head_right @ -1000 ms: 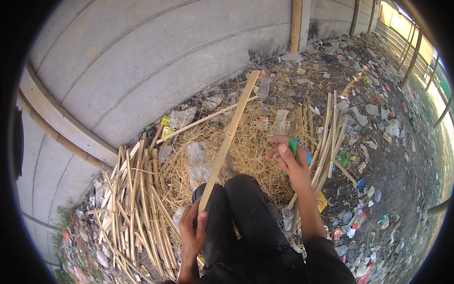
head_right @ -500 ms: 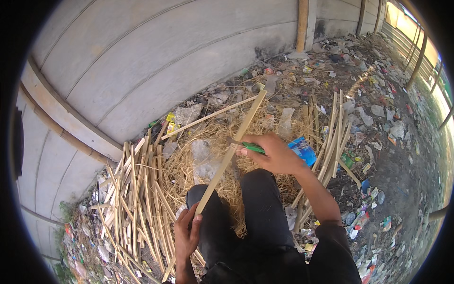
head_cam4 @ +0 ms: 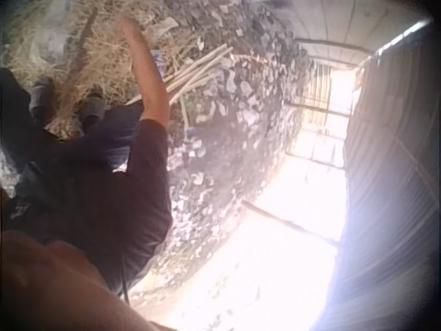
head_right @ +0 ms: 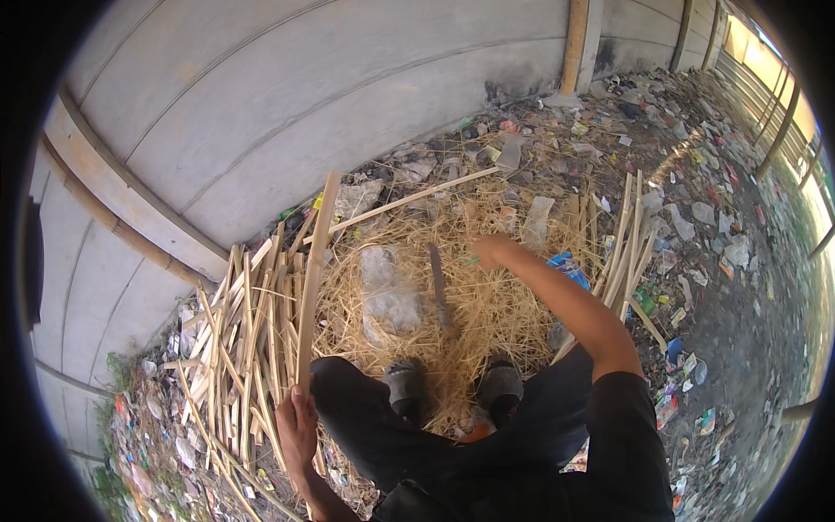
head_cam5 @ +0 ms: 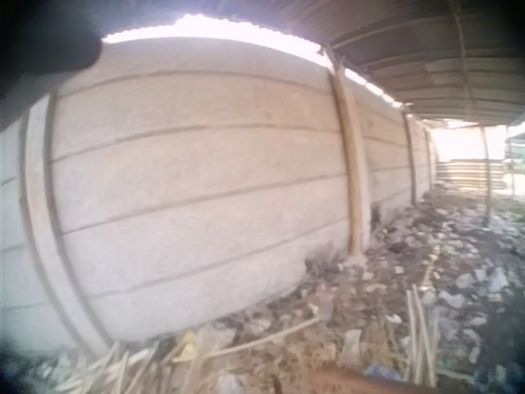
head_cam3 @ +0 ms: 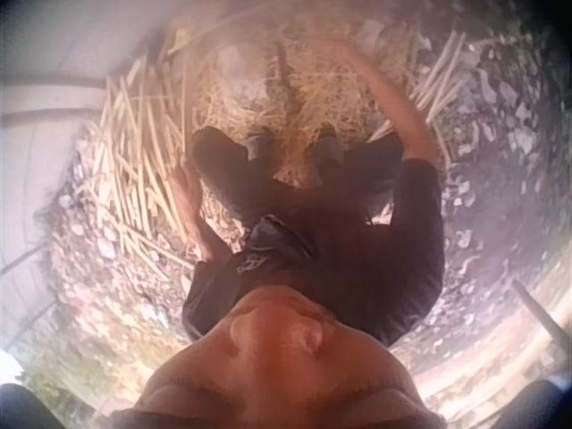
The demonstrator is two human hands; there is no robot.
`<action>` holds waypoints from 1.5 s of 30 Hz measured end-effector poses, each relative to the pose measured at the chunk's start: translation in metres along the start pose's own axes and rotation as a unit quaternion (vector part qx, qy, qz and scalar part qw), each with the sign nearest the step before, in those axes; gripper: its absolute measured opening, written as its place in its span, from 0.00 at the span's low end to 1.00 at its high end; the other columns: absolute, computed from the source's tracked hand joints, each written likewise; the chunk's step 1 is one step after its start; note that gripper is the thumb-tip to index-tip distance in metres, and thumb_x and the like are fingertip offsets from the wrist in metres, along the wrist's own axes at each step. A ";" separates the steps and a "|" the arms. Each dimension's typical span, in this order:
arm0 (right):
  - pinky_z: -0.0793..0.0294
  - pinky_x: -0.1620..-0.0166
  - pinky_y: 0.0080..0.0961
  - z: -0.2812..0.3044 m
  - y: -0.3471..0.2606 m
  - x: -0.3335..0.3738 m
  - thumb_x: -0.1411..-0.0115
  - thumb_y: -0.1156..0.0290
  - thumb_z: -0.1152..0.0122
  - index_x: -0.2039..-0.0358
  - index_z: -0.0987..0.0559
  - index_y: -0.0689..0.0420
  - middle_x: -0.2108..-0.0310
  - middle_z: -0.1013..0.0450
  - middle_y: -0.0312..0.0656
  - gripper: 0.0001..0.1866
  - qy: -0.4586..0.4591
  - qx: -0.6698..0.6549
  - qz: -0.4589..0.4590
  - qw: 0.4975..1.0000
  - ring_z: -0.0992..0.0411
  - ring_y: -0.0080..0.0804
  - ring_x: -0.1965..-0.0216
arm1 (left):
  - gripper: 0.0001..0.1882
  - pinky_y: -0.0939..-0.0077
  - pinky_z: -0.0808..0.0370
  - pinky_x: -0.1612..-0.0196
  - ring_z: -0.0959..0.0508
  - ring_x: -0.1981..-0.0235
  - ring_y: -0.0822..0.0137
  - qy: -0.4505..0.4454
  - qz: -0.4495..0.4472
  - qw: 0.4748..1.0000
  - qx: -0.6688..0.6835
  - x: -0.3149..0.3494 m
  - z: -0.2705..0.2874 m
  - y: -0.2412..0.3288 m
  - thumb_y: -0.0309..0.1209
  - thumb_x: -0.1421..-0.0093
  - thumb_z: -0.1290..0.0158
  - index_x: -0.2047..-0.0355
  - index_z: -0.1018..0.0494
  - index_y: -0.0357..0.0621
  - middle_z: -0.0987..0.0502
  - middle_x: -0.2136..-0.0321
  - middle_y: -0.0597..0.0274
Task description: The person sits on the ground and uses a green utility knife to shave the surface of a long bamboo strip. They then switch to a machete to split the bamboo strip lengthwise into thinner pieces.
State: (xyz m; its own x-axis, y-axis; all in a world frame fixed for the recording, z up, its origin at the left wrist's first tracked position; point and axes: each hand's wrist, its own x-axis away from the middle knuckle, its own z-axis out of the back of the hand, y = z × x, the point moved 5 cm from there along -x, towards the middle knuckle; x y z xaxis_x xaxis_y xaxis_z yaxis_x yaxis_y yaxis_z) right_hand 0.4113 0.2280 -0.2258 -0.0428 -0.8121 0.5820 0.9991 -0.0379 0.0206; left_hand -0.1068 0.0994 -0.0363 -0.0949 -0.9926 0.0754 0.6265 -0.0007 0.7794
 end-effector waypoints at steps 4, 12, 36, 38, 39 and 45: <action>0.22 0.56 0.52 -0.068 -0.017 -0.032 0.34 0.61 0.37 0.57 0.18 0.56 0.62 0.21 0.48 0.12 0.170 0.030 -0.090 0.981 0.21 0.47 0.55 | 0.28 0.73 0.39 0.77 0.34 0.81 0.75 -0.001 0.037 0.997 0.062 0.004 0.003 -0.008 0.45 0.19 0.61 0.49 0.19 0.33 0.32 0.82 0.65; 0.17 0.56 0.42 -0.172 -0.160 -0.033 0.32 0.55 0.36 0.36 0.29 0.62 0.51 0.22 0.53 0.31 0.132 -0.206 -0.115 0.963 0.21 0.49 0.52 | 0.29 0.76 0.34 0.82 0.31 0.87 0.76 -0.070 0.053 0.993 0.075 0.001 -0.002 0.013 0.50 0.20 0.61 0.52 0.18 0.38 0.29 0.82 0.68; 0.21 0.66 0.41 -0.115 -0.105 0.031 0.29 0.43 0.42 0.70 0.16 0.62 0.82 0.22 0.40 0.30 0.077 -0.465 -0.102 0.876 0.22 0.36 0.76 | 0.16 0.58 0.16 0.58 0.11 0.61 0.53 -0.163 -0.093 0.815 -0.548 -0.216 -0.066 0.025 0.47 0.39 0.36 0.66 0.12 0.47 0.12 0.66 0.52; 0.21 0.67 0.41 -0.090 -0.103 0.053 0.30 0.41 0.43 0.75 0.16 0.60 0.83 0.24 0.39 0.33 0.087 -0.406 -0.132 0.900 0.23 0.35 0.78 | 0.15 0.59 0.16 0.58 0.11 0.61 0.56 -0.132 -0.141 0.798 -0.572 -0.221 -0.087 0.011 0.46 0.41 0.34 0.66 0.12 0.48 0.12 0.66 0.56; 0.21 0.67 0.42 -0.080 -0.104 0.063 0.30 0.40 0.44 0.77 0.17 0.59 0.83 0.24 0.39 0.33 0.112 -0.366 -0.136 0.914 0.24 0.36 0.79 | 0.14 0.59 0.16 0.58 0.11 0.61 0.56 -0.117 -0.141 0.795 -0.578 -0.228 -0.092 0.001 0.45 0.42 0.34 0.66 0.12 0.48 0.12 0.65 0.56; 0.23 0.70 0.41 -0.080 -0.098 0.076 0.31 0.49 0.37 0.76 0.19 0.60 0.81 0.24 0.41 0.26 0.182 -0.496 -0.087 0.844 0.22 0.35 0.78 | 0.10 0.62 0.15 0.60 0.11 0.60 0.55 -0.099 -0.187 0.756 -0.619 -0.218 -0.125 0.038 0.37 0.44 0.35 0.65 0.12 0.48 0.12 0.64 0.55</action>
State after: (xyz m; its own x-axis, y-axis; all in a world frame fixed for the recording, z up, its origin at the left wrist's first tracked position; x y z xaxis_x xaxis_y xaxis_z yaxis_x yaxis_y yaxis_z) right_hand 0.3100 0.1235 -0.2490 -0.3686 -0.8621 0.3479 0.4890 -0.4981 -0.7161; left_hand 0.0344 0.3009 -0.1011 -0.4822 -0.8571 0.1813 0.7591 -0.5121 -0.4020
